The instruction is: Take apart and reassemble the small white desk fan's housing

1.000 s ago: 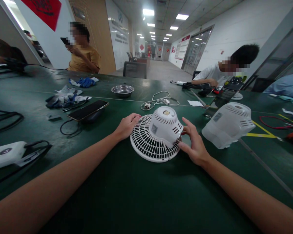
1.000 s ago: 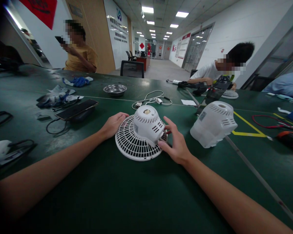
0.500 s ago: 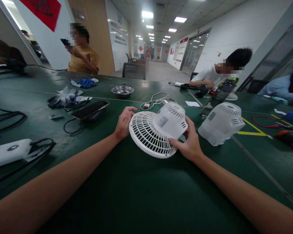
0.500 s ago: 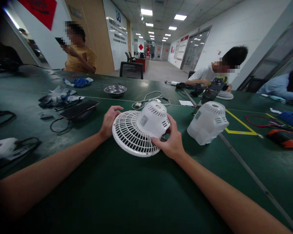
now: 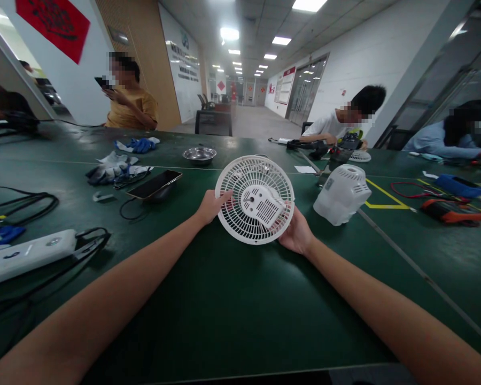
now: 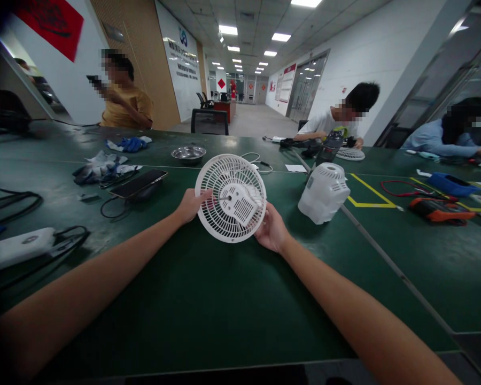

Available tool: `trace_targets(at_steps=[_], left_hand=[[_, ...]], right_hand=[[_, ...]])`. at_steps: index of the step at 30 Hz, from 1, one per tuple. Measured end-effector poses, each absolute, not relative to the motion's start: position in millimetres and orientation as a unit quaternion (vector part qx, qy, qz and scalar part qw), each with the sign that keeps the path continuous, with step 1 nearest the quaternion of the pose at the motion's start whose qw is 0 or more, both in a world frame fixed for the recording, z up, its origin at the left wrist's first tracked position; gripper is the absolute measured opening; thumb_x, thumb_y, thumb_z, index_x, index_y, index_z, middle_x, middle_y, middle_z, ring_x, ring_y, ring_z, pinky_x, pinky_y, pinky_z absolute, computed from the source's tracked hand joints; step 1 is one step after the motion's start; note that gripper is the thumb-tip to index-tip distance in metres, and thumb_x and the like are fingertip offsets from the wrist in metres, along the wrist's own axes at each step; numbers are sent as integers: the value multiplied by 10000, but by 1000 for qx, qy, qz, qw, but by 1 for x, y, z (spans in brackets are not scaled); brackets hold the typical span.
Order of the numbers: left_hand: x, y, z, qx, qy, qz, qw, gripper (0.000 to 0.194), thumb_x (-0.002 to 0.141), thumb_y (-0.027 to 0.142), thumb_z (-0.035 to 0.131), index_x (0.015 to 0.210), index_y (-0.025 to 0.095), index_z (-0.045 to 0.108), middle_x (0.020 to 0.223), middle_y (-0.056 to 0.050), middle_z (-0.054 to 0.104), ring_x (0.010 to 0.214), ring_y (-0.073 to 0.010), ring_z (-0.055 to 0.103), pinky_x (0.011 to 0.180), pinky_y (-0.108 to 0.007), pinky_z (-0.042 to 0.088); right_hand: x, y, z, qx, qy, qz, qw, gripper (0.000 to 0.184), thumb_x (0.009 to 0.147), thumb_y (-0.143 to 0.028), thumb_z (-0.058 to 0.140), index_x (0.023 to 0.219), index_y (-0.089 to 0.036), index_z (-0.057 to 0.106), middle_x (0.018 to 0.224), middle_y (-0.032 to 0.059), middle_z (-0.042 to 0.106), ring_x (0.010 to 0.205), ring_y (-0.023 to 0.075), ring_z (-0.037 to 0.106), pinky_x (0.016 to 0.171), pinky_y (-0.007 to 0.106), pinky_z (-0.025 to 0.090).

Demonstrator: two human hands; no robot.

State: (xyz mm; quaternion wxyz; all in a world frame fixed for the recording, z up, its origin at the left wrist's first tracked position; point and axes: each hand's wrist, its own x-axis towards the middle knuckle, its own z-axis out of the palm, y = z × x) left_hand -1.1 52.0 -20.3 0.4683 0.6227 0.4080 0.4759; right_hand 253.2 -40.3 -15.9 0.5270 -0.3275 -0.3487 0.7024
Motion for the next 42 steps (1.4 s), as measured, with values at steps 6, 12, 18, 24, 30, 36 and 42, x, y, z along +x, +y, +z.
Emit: trace_targets(at_steps=[6, 12, 18, 24, 30, 36, 42], left_hand=[[1, 39, -16, 607, 443, 486, 446, 228, 807, 362, 760, 835, 140, 722, 780, -78, 760, 673, -221, 718, 635, -371, 601], [1, 29, -16, 616, 454, 478, 432, 236, 808, 367, 763, 887, 147, 736, 793, -80, 769, 693, -235, 736, 618, -379, 610], [1, 29, -16, 614, 456, 472, 437, 211, 800, 354, 772, 839, 149, 738, 758, -72, 760, 653, -220, 723, 611, -375, 613], [1, 29, -13, 606, 453, 466, 459, 182, 797, 306, 781, 870, 145, 740, 791, -91, 773, 674, -231, 734, 624, -382, 620], [1, 25, -10, 615, 450, 477, 438, 207, 802, 333, 782, 876, 145, 739, 787, -88, 773, 688, -246, 741, 626, -396, 625], [4, 23, -5, 633, 453, 474, 411, 213, 793, 348, 788, 853, 148, 745, 772, -82, 776, 678, -251, 744, 601, -378, 616], [-5, 35, -9, 621, 495, 451, 409, 250, 795, 375, 778, 869, 137, 749, 737, -88, 769, 641, -254, 738, 546, -348, 594]], right_hand=[[260, -41, -13, -320, -335, 729, 504, 322, 931, -476, 522, 1089, -219, 636, 1047, 65, 752, 1031, 251, 711, 878, 439, 614], [264, -40, -13, -317, -359, 737, 477, 329, 933, -430, 469, 1098, -201, 637, 1066, 79, 747, 1043, 249, 706, 865, 435, 617], [265, -41, -15, -325, -376, 731, 468, 359, 960, -470, 478, 1155, -216, 640, 1101, 63, 746, 1042, 230, 706, 877, 407, 611], [268, -40, -16, -338, -367, 733, 462, 336, 978, -475, 470, 1130, -229, 640, 1074, 44, 752, 966, 207, 720, 848, 392, 617], [266, -41, -17, -351, -385, 715, 466, 314, 945, -489, 516, 1125, -245, 598, 1044, 37, 737, 943, 205, 715, 845, 402, 609], [293, -34, -8, -503, -569, 386, 523, 786, 786, -420, 734, 1433, -286, 308, 999, 17, 694, 816, 223, 685, 912, 510, 548], [344, -31, 6, -644, -659, -1, 388, 867, 764, -457, 744, 1487, -227, 325, 1066, 125, 665, 910, 345, 677, 929, 587, 482]])
